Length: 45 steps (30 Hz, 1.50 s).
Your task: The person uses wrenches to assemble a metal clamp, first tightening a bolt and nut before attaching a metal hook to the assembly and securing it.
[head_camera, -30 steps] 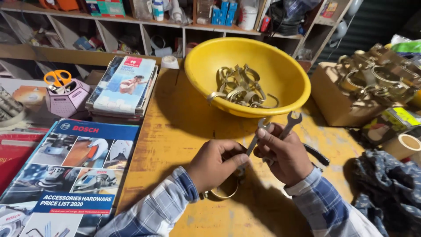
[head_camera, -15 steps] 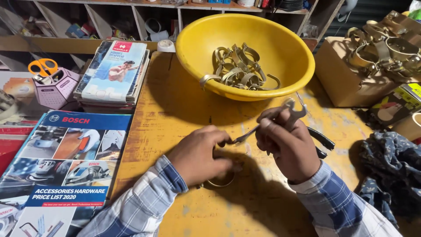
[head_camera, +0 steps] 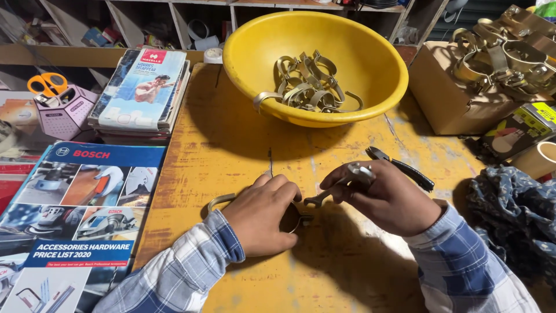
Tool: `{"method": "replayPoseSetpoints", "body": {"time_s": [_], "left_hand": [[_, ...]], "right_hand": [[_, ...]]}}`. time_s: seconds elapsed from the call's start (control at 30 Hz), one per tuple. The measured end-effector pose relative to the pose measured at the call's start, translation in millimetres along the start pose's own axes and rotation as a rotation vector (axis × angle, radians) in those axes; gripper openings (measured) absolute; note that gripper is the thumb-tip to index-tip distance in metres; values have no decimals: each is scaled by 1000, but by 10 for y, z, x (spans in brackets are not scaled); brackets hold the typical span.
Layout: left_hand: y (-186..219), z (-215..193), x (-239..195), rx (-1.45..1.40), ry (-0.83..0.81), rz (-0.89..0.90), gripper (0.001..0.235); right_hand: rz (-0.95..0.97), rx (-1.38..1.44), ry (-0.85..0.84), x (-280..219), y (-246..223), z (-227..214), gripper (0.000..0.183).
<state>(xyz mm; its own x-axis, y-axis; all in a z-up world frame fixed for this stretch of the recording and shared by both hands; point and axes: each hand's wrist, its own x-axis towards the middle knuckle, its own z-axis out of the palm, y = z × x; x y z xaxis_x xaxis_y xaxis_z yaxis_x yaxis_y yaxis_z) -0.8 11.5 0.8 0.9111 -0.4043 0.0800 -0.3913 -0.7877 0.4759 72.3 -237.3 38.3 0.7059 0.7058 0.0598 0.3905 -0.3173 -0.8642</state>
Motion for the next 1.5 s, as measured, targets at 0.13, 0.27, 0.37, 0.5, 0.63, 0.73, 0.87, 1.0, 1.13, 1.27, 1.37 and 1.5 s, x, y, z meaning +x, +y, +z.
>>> {"method": "replayPoseSetpoints", "body": {"time_s": [0.13, 0.27, 0.37, 0.5, 0.63, 0.73, 0.87, 1.0, 1.13, 1.27, 1.37, 1.5], "left_hand": [[-2, 3, 9, -16, 4, -8, 58], [-26, 12, 13, 0, 11, 8, 54], [-34, 20, 7, -3, 21, 20, 54], [-24, 6, 9, -14, 29, 35, 57], [-19, 9, 20, -15, 28, 36, 56], [-16, 18, 15, -12, 46, 39, 54], [12, 38, 27, 24, 72, 52, 51], [-13, 91, 55, 34, 103, 77, 46], [-44, 112, 58, -26, 148, 116, 49], [8, 117, 64, -79, 174, 142, 52], [34, 116, 56, -74, 182, 164, 51], [57, 102, 52, -52, 206, 195, 52]], "right_hand": [[77, 41, 4, 17, -6, 73, 24], [36, 51, -22, 21, -45, 112, 19], [38, -59, -43, 29, -94, 123, 19], [-45, -160, -98, 35, -61, 112, 19], [43, -47, -114, 23, 14, 111, 21], [22, 8, -86, 33, 11, 110, 20], [39, 29, -99, 35, 16, 105, 19], [33, 79, -80, 34, 27, 99, 20], [50, 43, -75, 33, -6, 90, 20], [17, 24, -79, 20, 43, 81, 18], [16, 43, -82, 13, 36, 76, 18], [45, 17, -84, -4, -61, 56, 17]]}}
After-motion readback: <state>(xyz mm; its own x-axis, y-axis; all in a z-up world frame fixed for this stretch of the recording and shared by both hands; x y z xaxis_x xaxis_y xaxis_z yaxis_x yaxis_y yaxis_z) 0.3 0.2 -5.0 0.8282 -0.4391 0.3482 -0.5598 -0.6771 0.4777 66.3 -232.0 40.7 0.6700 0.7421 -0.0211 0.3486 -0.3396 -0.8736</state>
